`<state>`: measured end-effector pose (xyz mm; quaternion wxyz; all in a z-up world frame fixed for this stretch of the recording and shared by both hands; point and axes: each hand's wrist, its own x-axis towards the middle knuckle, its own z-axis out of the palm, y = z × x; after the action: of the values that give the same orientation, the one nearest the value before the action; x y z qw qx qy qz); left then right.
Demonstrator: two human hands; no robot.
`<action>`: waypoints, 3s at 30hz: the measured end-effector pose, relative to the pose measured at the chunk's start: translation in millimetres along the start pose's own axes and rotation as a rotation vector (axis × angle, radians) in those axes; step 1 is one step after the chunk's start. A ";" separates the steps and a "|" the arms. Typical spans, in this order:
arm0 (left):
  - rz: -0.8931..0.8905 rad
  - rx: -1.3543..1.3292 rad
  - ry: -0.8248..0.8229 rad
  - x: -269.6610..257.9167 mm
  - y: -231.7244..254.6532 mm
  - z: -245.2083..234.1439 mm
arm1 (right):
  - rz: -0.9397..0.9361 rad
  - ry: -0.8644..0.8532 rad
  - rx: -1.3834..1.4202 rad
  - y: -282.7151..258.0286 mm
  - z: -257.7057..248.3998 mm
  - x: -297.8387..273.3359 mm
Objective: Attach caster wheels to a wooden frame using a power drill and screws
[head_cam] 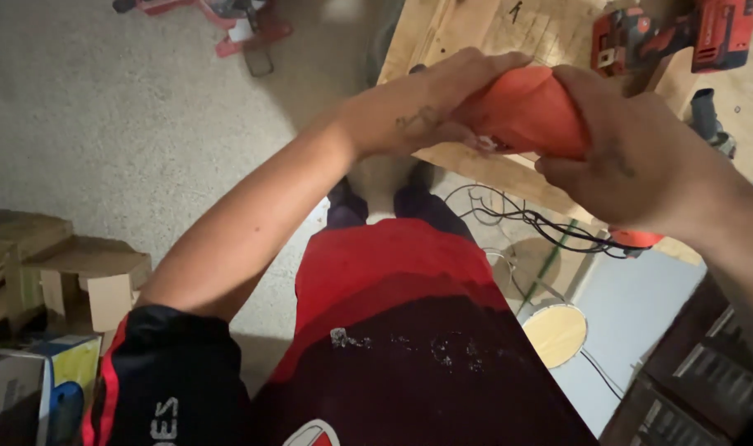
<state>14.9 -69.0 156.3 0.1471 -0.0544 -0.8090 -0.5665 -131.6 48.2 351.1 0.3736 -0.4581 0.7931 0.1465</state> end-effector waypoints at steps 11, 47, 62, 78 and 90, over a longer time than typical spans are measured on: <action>0.006 -0.012 -0.001 2.8 2.2 -5.4 | 0.019 -0.009 -0.033 -2.4 -2.7 2.7; -0.099 -0.147 -0.095 -3.0 44.7 -36.4 | 0.128 -0.198 -0.182 -45.9 3.4 9.0; -0.131 -0.078 -0.012 -1.8 58.2 -16.6 | 0.219 -0.071 -0.280 -40.1 9.8 -9.0; -0.133 0.067 -0.108 5.2 37.5 -35.6 | 0.144 0.034 -0.353 -18.1 8.0 4.2; -0.112 0.022 -0.038 -5.2 40.4 -40.5 | -0.134 0.122 -0.445 1.5 16.1 23.2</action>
<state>37.3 -92.1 203.9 0.1006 -0.0181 -0.8197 -0.5637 -132.5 44.0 323.1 0.2236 -0.5890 0.7301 0.2647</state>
